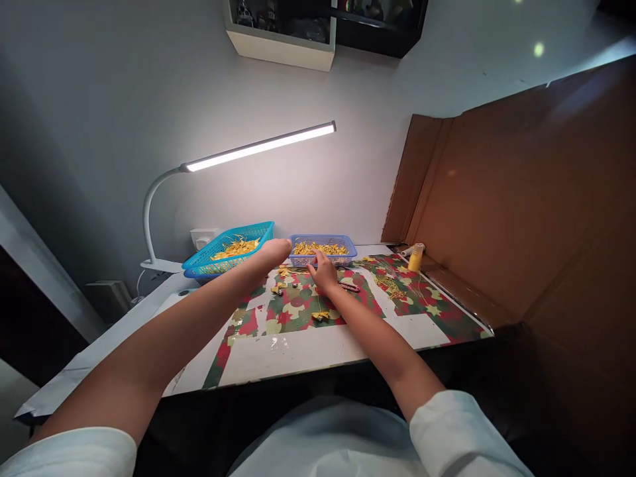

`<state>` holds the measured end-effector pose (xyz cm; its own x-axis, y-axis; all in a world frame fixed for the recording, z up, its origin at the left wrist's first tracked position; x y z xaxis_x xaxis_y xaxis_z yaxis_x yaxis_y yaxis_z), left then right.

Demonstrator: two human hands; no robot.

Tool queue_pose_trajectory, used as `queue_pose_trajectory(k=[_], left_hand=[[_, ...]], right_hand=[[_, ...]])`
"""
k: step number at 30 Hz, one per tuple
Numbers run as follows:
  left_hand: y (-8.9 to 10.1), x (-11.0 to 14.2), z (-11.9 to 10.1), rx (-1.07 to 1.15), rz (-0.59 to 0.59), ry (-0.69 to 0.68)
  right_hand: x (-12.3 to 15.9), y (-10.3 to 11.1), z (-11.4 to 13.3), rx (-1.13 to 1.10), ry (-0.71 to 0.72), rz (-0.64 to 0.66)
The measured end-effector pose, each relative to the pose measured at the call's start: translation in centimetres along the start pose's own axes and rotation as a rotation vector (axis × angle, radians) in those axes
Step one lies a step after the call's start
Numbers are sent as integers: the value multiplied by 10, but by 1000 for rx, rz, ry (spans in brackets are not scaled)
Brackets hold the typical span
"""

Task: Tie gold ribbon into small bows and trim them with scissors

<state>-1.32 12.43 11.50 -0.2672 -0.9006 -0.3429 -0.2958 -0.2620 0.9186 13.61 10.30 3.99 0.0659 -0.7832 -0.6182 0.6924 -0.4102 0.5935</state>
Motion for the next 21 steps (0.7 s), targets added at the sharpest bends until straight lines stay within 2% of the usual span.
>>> queue_pose_trajectory(k=[2,6,9,11,16,18,21], left_hand=[[1,9,-16,-112,98,-25],[-1,28,-50,-172,182,-157],[-9,40,-61,-171,156,-197],[-21,48,-61,-145,130,-184],[-59,72,-45,63,-33,-115],[-69,78,-40,126,-96,-117],[-73,82,-35,207,-180,-95]], right_hand=[[0,5,8,52,50,17],[5,16,12,207,152,74],[17,23,6,309,208,105],[28,26,2,317,211,96],[46,28,3,300,194,79],[48,26,7,311,217,92],[47,23,8,326,214,105]])
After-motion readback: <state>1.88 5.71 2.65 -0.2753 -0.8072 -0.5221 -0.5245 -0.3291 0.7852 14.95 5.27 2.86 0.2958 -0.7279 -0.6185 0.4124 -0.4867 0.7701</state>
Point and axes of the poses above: each hand's wrist, its own x-axis away from the middle knuckle, its own y-axis out of the back of the hand, z = x × y, the point moved 5 cm from there along -x, towards the middle knuckle, and after that the axes turned 3 degrees about -z, right-handed, at the moved point
